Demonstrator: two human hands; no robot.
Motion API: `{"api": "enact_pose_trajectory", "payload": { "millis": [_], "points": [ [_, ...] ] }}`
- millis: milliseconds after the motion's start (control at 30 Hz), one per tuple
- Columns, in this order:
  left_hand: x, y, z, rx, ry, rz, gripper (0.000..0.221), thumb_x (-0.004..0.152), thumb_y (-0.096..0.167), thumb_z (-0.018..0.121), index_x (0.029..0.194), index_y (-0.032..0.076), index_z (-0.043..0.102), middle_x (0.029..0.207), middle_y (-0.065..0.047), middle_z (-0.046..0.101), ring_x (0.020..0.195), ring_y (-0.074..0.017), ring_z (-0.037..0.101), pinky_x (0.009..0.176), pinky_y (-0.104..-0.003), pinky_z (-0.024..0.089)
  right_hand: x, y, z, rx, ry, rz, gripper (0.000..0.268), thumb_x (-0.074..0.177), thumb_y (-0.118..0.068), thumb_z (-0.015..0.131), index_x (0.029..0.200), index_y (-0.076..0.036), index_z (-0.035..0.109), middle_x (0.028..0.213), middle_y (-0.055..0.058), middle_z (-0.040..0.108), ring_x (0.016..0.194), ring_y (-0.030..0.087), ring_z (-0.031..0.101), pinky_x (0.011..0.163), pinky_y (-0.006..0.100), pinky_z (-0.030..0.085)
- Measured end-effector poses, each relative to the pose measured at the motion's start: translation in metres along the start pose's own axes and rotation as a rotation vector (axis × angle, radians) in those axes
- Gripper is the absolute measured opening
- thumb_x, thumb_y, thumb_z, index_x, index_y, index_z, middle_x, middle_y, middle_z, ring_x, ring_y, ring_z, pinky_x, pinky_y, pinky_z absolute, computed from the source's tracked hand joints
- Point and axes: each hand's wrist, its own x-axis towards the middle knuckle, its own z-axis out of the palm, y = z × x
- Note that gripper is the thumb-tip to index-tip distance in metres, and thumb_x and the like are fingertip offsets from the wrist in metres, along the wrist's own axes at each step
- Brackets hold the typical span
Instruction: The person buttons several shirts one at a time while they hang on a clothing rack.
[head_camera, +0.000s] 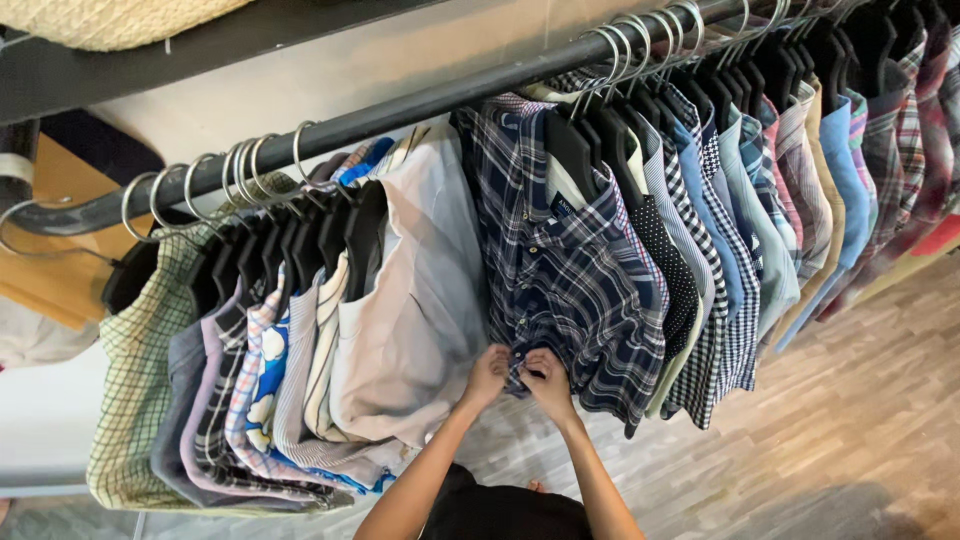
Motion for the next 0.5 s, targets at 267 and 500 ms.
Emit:
{"api": "enact_pose_trajectory", "payload": {
  "millis": [267,500],
  "points": [
    [-0.037,0.018,0.033,0.146,0.097,-0.221,0.032,0.089,0.001,0.056,0.120,0.004,0.064,0.109,-0.017,0.067,0.100,-0.0276,0.067,0.078,-0.036,0.059,-0.033,-0.037,-0.018,-0.184,-0.056,0.065,0.036,0.077,-0.012,0.079,0.106,-0.003,0.059,0.091,0.016,0.066,0.093,0.025,0.067,0.079,0.036,0.055],
    [-0.075,0.003,0.040,-0.305,0.134,-0.259,0.025,0.090,-0.004,0.061,0.115,-0.003,0.065,0.101,-0.017,0.069,0.089,-0.0232,0.069,0.079,-0.035,0.060,-0.048,-0.008,-0.039,0.027,-0.133,0.121,0.027,0.085,-0.007,0.067,0.111,-0.003,0.062,0.092,0.014,0.072,0.085,0.017,0.068,0.076,0.032,0.056]
  ]
}}
